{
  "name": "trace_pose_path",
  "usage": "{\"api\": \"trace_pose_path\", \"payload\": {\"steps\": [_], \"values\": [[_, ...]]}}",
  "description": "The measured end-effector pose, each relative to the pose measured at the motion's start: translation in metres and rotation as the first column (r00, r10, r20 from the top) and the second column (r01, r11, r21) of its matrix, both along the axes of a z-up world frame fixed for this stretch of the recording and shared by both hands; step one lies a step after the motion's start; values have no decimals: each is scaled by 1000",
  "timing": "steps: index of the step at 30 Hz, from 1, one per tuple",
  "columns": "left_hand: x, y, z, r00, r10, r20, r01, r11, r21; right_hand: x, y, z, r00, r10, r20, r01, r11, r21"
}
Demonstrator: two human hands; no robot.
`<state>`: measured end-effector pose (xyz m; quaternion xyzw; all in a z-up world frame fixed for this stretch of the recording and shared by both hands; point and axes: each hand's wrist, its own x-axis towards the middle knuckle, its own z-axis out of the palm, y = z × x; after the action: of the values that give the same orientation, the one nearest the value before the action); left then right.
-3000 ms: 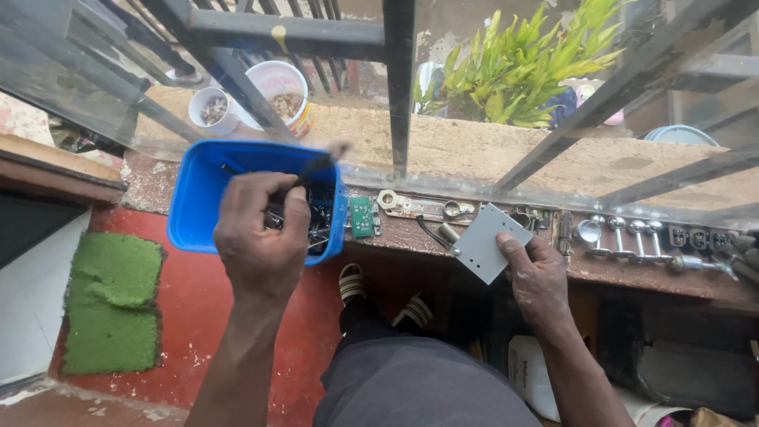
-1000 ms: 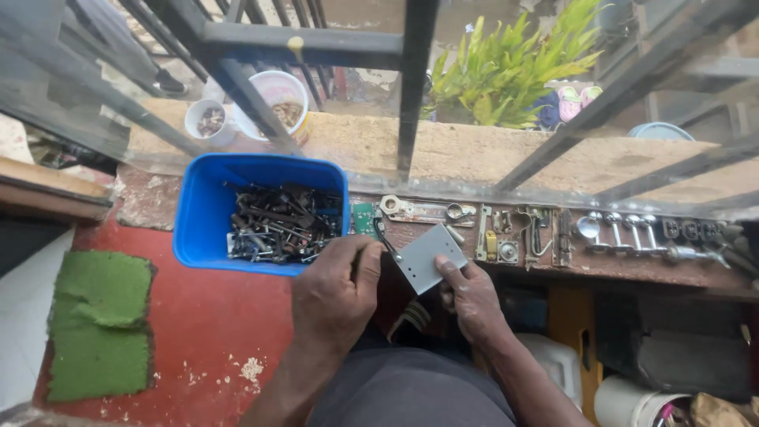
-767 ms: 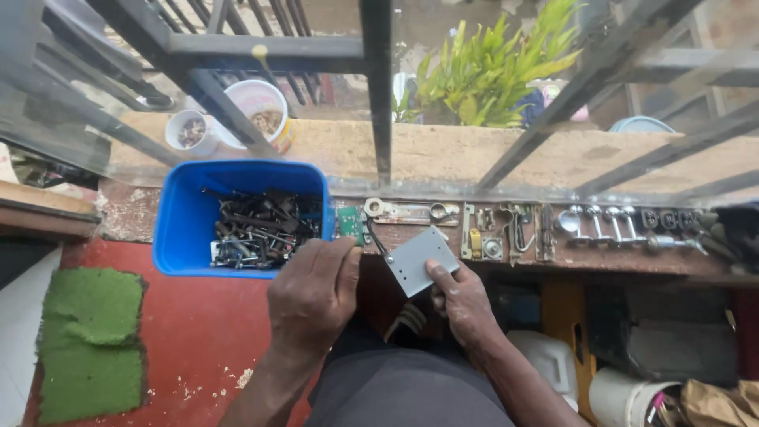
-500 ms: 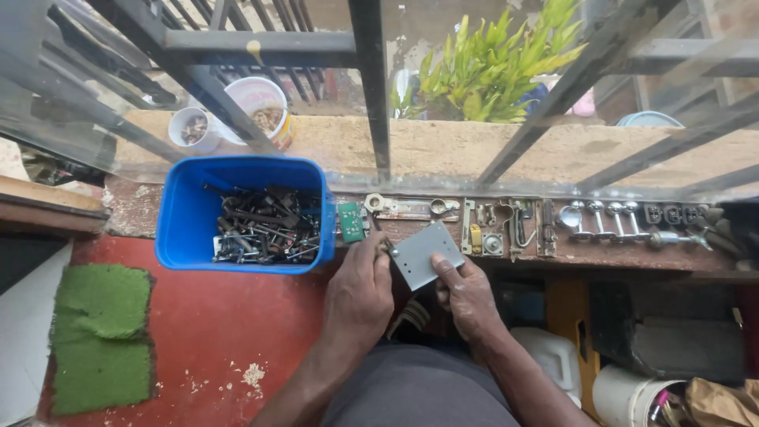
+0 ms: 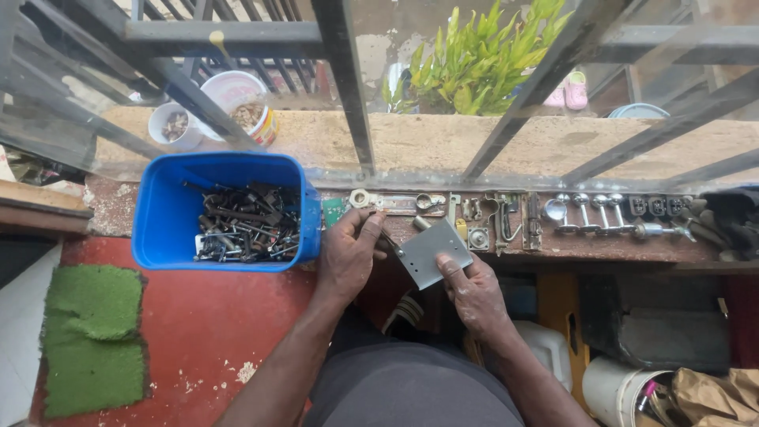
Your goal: Inspecting and sorting various metal hardware parts, locks, and hinges on a balcony windowsill.
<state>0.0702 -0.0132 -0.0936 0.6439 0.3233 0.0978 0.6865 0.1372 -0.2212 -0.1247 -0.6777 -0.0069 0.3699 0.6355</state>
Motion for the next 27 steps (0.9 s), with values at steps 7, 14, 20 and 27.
{"api": "trace_pose_path", "payload": {"steps": [7,14,20,27], "values": [[20,-9,-11,936,270,223,-163,900,-405,4,-4,-11,994,50,-102,-46,998,38],[17,-1,-22,968,209,139,-151,928,-340,20,-15,-31,999,19,-49,-15,996,85],[16,1,-31,955,248,160,-138,853,-503,20,-7,-10,996,81,-24,-81,997,-8],[18,4,-21,911,328,251,-131,806,-578,22,-2,6,987,149,-56,-147,988,41]]}}
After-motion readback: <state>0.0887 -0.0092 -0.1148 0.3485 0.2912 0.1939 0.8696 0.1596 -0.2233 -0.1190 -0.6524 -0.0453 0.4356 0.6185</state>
